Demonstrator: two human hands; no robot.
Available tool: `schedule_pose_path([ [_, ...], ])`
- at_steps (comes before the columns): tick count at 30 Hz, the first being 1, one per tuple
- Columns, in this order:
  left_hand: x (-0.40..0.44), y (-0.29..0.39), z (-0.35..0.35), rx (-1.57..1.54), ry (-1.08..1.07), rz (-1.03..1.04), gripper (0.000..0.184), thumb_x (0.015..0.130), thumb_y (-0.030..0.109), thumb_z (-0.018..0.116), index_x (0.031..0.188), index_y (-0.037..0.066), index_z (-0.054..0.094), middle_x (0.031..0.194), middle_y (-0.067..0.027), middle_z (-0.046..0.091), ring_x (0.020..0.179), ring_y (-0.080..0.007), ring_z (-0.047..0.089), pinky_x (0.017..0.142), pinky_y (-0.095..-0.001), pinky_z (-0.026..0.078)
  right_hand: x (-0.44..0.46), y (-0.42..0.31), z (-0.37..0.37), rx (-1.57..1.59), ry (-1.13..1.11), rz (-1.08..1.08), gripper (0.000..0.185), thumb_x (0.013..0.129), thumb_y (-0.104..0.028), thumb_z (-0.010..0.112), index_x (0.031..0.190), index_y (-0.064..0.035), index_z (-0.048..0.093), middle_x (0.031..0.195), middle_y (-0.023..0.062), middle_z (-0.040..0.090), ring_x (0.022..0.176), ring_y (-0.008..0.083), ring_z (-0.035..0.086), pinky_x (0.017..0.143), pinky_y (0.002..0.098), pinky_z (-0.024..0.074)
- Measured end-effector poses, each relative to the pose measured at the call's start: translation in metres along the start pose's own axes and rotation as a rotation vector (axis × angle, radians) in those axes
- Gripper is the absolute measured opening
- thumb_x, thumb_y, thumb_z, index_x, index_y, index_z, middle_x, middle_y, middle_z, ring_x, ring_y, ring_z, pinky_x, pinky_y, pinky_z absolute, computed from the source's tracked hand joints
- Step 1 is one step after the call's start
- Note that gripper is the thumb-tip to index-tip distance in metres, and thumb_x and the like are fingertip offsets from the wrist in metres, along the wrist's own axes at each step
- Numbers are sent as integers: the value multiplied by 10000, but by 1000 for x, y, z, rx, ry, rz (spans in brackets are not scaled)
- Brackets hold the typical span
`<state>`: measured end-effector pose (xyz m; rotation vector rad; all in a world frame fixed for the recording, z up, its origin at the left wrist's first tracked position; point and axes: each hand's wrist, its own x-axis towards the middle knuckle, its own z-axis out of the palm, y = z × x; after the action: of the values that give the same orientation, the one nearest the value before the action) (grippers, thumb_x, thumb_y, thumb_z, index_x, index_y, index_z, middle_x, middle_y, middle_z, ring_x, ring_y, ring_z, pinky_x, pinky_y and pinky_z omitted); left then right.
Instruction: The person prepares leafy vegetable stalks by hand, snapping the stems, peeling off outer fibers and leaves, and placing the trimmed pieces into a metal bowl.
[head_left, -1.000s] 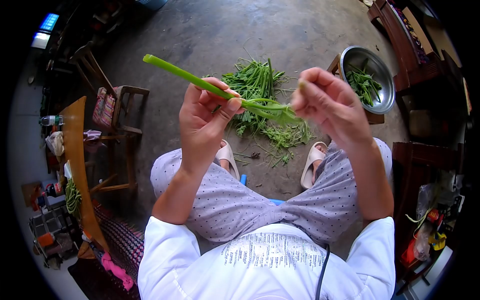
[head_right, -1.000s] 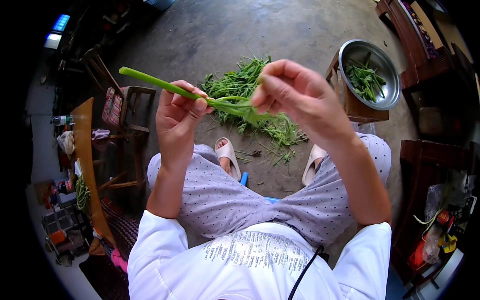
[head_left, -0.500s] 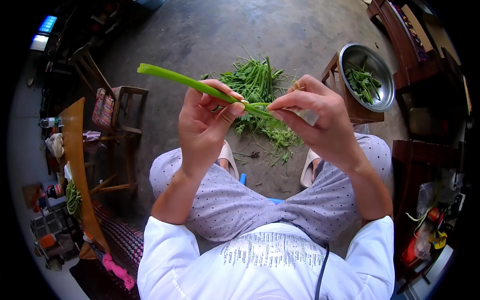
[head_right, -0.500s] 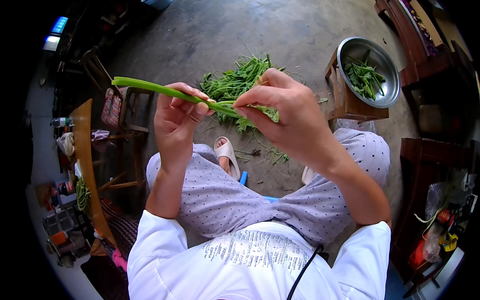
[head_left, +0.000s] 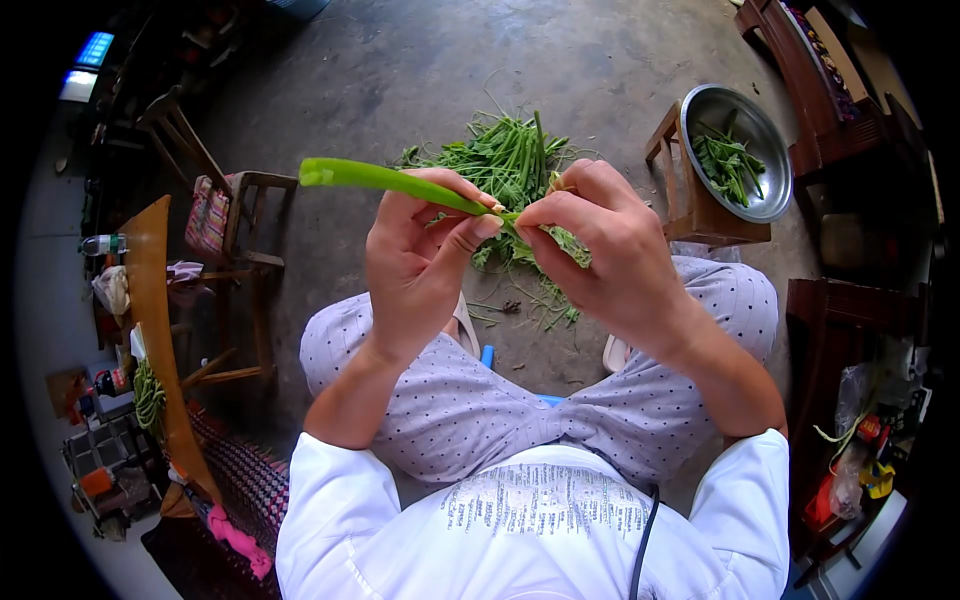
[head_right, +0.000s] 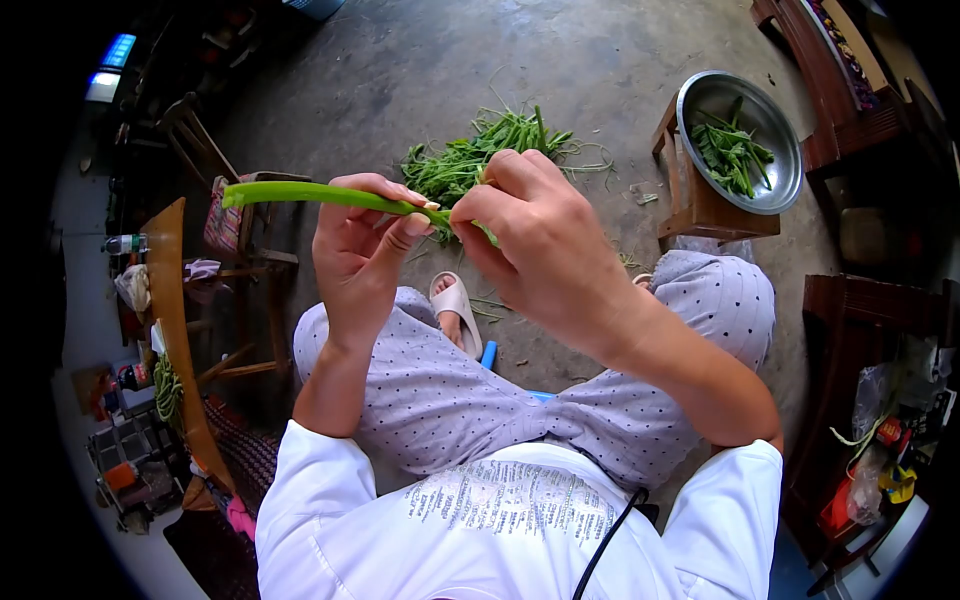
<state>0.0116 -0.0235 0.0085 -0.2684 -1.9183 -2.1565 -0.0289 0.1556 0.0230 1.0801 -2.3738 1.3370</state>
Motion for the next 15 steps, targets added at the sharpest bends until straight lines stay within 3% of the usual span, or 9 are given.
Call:
schedule_pose_path([
  [8, 3, 2, -3, -17, 1, -5, 252, 848, -54, 619, 1055, -4, 484, 969, -98, 586, 917, -158, 619, 809, -262, 535, 1, 7, -6, -10, 54, 92, 64, 760, -33, 638, 807, -8, 602, 836, 121, 548, 835, 298, 555, 746, 385, 449],
  [11, 5, 4, -8, -55, 14, -11, 250, 854, -54, 608, 1060, 3, 478, 965, -107, 596, 920, -175, 628, 796, -272, 545, 0, 25, -24, -120, 6, 265, 36, 778, -22, 617, 806, -3, 607, 841, 124, 555, 862, 293, 559, 770, 384, 449],
  [13, 5, 6, -10, -95, 7, -42, 255, 856, -62, 599, 1067, 9, 477, 968, -112, 601, 925, -189, 635, 791, -281, 551, -4, 38, -35, -345, -53, 298, 82, 782, -9, 612, 860, 9, 627, 843, 128, 560, 817, 269, 571, 725, 363, 471],
  [15, 5, 5, -14, -117, -1, -60, 261, 854, -65, 599, 1071, 12, 476, 971, -114, 602, 927, -193, 638, 795, -280, 550, -3, 39, -44, -222, -64, 319, 98, 789, -17, 627, 882, 15, 638, 833, 118, 568, 770, 242, 578, 681, 340, 479],
])
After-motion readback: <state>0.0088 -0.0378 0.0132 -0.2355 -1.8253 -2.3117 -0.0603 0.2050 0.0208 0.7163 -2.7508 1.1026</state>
